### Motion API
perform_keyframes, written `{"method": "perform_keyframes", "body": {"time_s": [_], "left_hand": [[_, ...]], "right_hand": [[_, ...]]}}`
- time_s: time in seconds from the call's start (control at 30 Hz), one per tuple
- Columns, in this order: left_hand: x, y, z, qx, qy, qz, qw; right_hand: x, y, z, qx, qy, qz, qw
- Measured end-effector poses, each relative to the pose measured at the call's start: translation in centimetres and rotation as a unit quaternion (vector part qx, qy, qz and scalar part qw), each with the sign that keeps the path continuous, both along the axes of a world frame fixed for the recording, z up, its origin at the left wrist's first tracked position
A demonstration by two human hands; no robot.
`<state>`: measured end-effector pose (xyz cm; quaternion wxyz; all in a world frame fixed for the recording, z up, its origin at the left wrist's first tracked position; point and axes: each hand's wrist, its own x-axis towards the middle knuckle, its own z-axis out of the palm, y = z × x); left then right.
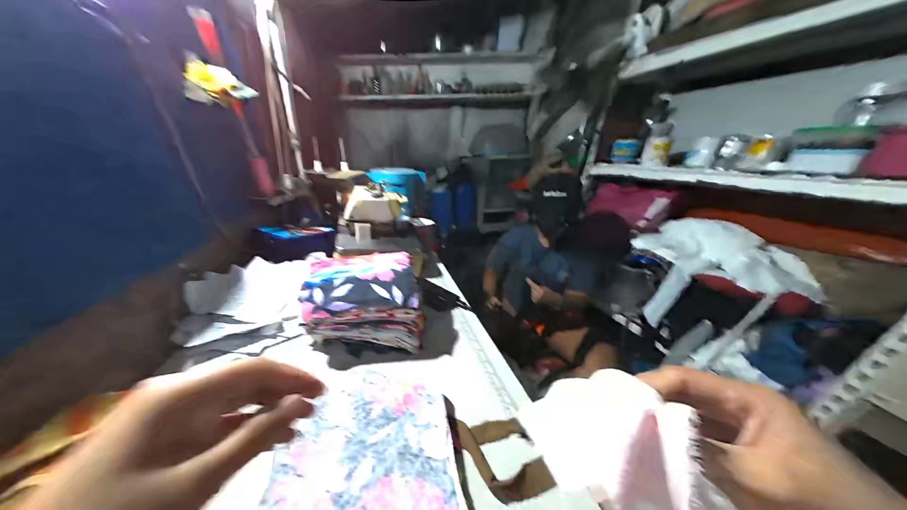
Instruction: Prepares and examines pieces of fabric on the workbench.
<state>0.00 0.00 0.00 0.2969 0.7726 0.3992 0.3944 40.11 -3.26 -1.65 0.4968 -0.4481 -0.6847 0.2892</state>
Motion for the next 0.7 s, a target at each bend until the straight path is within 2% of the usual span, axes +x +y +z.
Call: {"method": "perform_keyframes", "body": {"time_s": [0.1,0.17,0.27,0.33,0.47,0.57,0.67,0.7], "left_hand": [[2.4,1.7,-0.8,-0.144,-0.061,-0.048,0.986],[3.1,2.8,-1.5,-0.193,-0.091,-0.071,0.974],[2.8,4.0,-2.3,-0.12,-0.051,-0.03,0.991],[2.3,4.3,-1.6,-0.067,0.012,0.015,0.998],[1.7,4.7,0.6,-0.026,0.128,0.059,0.99],[1.9,4.6,1.9,-0.005,0.146,0.074,0.987],[2.2,4.6,2.8,-0.006,0.151,0.062,0.987],[2.4,4.7,3.0,-0.005,0.153,0.056,0.987]], "right_hand": [[-6.7,4.5,0.6,0.012,-0.019,0.075,0.997],[-10.4,6.5,0.4,-0.023,-0.034,0.136,0.99],[-12.8,8.9,-0.7,-0.068,-0.078,0.207,0.973],[-13.4,10.3,-1.5,-0.072,-0.118,0.202,0.97],[-13.5,12.4,-1.3,-0.114,-0.215,0.205,0.948],[-13.0,13.5,-1.0,-0.146,-0.28,0.252,0.915],[-12.1,14.3,-1.2,-0.155,-0.285,0.329,0.887],[-12.0,14.4,-1.1,-0.139,-0.278,0.334,0.89]]}}
